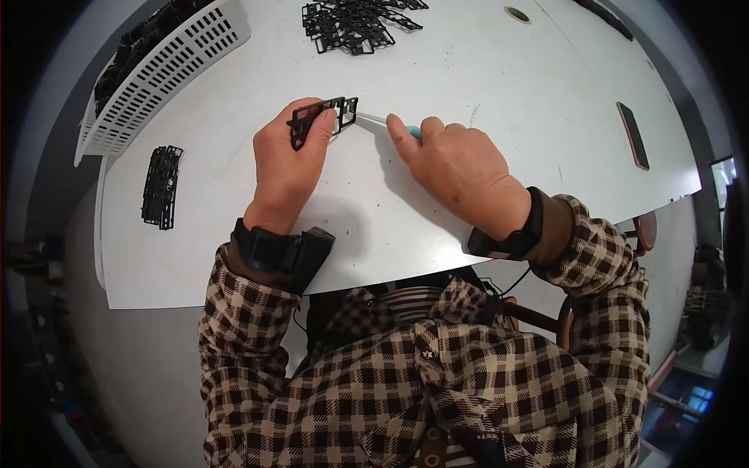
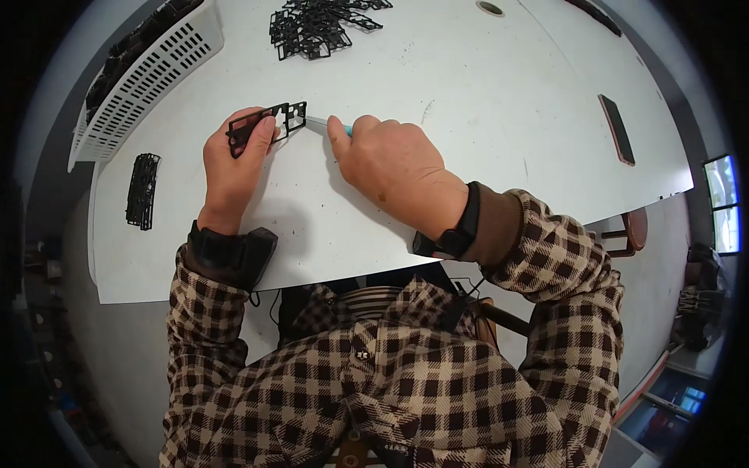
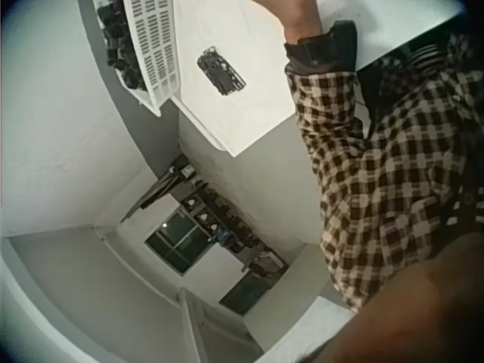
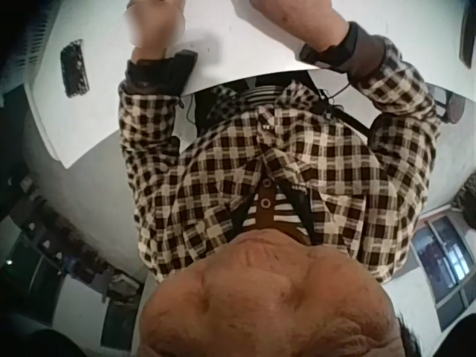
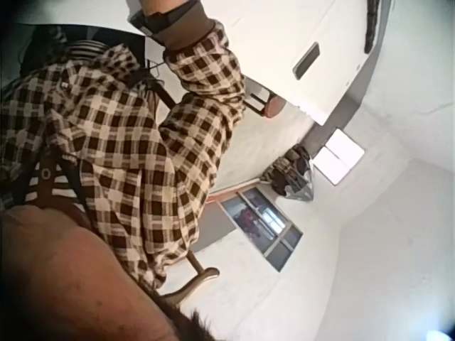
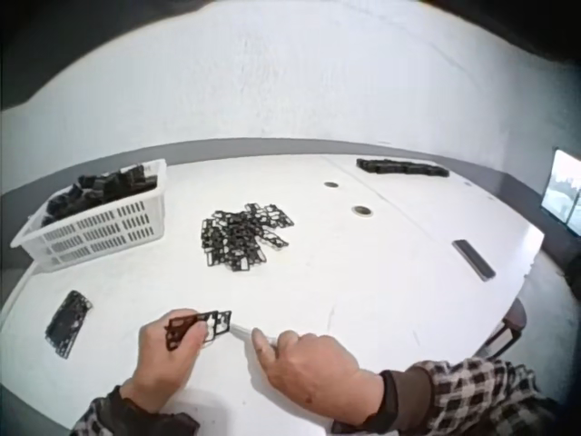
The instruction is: Trimming excess plastic from molded parts using a utility knife at a workstation.
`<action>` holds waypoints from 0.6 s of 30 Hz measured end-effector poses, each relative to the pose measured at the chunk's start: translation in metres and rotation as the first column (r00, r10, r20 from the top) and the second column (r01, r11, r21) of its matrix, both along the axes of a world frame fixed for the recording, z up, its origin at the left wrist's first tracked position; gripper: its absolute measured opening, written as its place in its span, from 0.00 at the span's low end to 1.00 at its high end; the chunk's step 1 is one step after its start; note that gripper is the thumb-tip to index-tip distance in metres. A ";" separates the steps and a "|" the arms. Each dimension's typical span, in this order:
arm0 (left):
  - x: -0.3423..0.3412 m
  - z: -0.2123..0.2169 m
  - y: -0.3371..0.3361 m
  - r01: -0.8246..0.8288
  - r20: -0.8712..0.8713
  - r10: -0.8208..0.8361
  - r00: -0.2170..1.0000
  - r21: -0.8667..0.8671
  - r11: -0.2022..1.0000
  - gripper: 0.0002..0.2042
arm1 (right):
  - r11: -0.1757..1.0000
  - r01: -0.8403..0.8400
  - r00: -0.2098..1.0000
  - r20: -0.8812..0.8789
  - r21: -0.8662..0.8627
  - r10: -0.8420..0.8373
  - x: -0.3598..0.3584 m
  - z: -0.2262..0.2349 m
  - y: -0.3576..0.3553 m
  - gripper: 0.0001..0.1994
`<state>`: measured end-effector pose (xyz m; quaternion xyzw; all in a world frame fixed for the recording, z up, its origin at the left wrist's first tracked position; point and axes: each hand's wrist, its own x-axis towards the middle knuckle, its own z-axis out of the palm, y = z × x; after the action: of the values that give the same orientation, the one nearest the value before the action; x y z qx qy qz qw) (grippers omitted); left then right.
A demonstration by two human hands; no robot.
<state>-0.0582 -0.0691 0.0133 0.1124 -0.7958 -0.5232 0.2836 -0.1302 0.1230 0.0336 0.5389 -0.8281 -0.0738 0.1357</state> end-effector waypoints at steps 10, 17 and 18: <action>0.001 -0.005 0.000 -0.026 0.003 0.026 1.000 -0.011 1.000 0.08 | 0.996 -0.072 0.987 0.148 0.044 0.065 0.002 0.020 0.006 0.25; 0.000 -0.007 0.000 0.001 -0.054 -0.005 0.999 -0.076 0.997 0.08 | 0.991 -0.110 0.984 0.146 0.071 0.099 0.011 0.021 0.002 0.25; 0.000 -0.007 0.000 -0.001 -0.052 -0.003 0.999 -0.070 0.998 0.08 | 0.992 -0.088 0.988 0.133 0.091 0.075 0.010 0.026 0.002 0.24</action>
<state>-0.0580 -0.0690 0.0067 0.0883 -0.8060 -0.4979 0.3078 -0.1204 0.1252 0.0600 0.5819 -0.8079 -0.0731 0.0582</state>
